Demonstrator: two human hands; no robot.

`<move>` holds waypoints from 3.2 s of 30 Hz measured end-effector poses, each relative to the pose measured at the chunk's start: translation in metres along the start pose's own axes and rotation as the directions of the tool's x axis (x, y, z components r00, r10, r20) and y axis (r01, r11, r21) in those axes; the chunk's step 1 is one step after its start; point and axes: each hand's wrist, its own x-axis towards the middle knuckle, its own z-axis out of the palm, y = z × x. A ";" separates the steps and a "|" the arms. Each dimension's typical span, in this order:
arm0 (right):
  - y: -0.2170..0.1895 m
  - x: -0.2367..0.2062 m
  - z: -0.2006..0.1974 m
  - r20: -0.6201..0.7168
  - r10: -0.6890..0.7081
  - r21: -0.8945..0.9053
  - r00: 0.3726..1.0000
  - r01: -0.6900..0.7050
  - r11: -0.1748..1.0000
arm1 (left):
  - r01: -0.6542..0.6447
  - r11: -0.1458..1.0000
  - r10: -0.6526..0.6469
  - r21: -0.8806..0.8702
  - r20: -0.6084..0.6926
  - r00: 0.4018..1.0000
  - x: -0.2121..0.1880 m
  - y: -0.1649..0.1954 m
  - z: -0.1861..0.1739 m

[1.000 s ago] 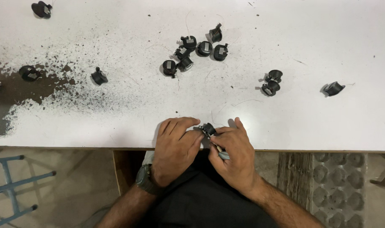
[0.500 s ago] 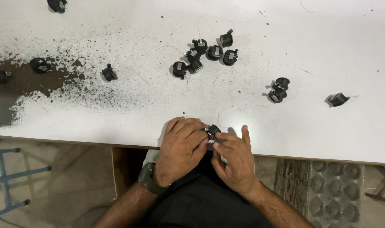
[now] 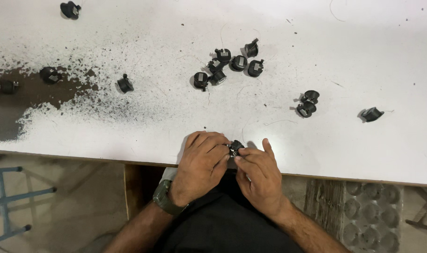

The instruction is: The person sits at a white workbench covered with small black plastic housings and fits a small light-colored insert into each housing by hand, one at a time, pressing the parts together and setting the finished piece aside with the growing pile of completed units.

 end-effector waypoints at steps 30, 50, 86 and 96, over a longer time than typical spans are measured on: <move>0.002 0.037 -0.021 0.160 0.202 -0.156 0.966 -0.177 0.972 | 0.112 0.992 -0.106 -0.063 0.093 0.990 0.019 -0.002 -0.014; 0.002 0.038 -0.023 0.166 0.219 -0.156 0.961 -0.194 0.969 | -0.127 0.974 0.115 0.189 0.073 0.991 0.010 -0.003 -0.006; -0.007 -0.002 -0.011 0.021 0.108 0.043 0.994 -0.109 0.993 | 0.250 0.940 -0.235 -0.232 0.089 0.968 0.008 0.005 0.008; 0.035 0.016 -0.036 -0.127 0.214 -0.139 0.969 -0.231 0.963 | 0.273 0.937 -0.304 0.219 0.119 0.945 0.059 -0.027 -0.021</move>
